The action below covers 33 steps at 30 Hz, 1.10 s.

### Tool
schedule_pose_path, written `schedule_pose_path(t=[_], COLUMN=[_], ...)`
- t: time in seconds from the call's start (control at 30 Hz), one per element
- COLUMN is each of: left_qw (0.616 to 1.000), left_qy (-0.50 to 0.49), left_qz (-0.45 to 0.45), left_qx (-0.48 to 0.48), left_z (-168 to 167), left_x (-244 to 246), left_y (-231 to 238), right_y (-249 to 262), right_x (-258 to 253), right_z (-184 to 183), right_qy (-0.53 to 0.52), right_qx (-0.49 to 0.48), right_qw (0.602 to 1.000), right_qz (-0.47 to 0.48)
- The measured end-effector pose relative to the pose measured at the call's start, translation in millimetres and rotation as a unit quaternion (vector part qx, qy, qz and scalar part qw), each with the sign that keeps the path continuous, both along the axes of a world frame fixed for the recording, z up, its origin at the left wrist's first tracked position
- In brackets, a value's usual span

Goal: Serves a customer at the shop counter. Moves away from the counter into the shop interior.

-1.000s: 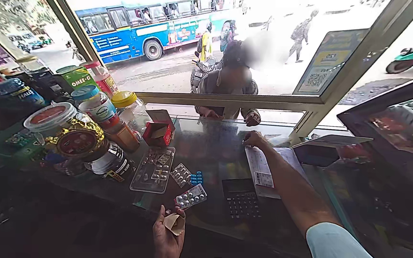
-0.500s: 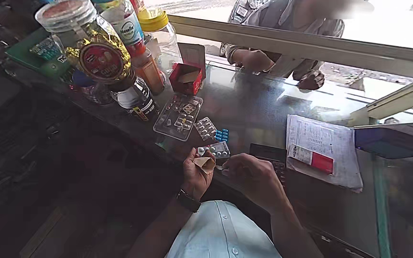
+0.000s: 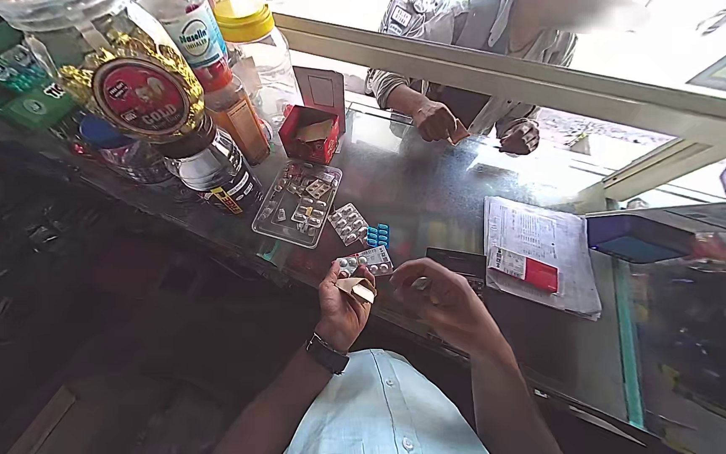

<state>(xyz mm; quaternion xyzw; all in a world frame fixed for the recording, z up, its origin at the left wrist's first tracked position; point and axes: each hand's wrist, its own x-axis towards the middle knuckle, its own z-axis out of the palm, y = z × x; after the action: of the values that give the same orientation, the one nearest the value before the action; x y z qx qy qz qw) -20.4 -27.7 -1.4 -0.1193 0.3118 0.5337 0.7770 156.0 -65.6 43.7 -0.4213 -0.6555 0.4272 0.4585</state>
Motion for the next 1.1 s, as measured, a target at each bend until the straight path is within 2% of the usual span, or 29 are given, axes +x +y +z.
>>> schedule_pose_path(t=[0.1,0.17,0.3,0.47,0.53,0.57,0.63,0.7,0.77,0.87,0.97,1.1], left_qw=[1.000,1.000,1.000,1.000,1.000,1.000,1.000,1.000,1.000,0.999,1.000,0.999], left_qy=[0.017,0.010,-0.016,0.014,0.022,0.019,0.009,0.000,-0.022,-0.034,-0.023,-0.023], left_qz=[-0.011,-0.016,-0.002,-0.009,-0.007,-0.003,0.003,0.005,0.005,-0.003,-0.009,-0.023], left_qx=[-0.010,-0.010,-0.006,0.011,0.008,0.013,0.021,0.015,0.013,0.017,0.018,0.024], left_z=[4,5,4,4,6,5,0,-3,-4,-3,0,4], left_x=[3,3,3,8,10,9,6,2,1,4,7,7], left_y=[-1,-1,-1,-5,-6,-6,-5,-5,-6,-9,-9,-10], right_y=[-9,-11,-10,-7,-6,-6,-7,-10,-14,-22,-26,-29], right_x=[-20,-28,-28,-32,-35,-34,-25,-10,-1,-6,-13,-27], right_z=[-7,-14,-16,-4,-5,-4,1,5,5,5,-2,-11], right_qy=[-0.167,-0.252,-0.285,-0.385,-0.358,-0.305,-0.131,0.022,0.101,0.102,0.056,-0.110], right_qx=[0.063,0.087,0.126,0.173,0.154,0.128,0.047,-0.031,-0.062,-0.036,0.057,0.157], right_qw=[0.982,0.961,0.946,0.901,0.917,0.940,0.989,0.999,0.993,0.993,0.995,0.973], right_qz=[-0.062,-0.071,-0.087,-0.096,-0.085,-0.079,-0.046,-0.002,0.003,-0.041,-0.059,-0.125])
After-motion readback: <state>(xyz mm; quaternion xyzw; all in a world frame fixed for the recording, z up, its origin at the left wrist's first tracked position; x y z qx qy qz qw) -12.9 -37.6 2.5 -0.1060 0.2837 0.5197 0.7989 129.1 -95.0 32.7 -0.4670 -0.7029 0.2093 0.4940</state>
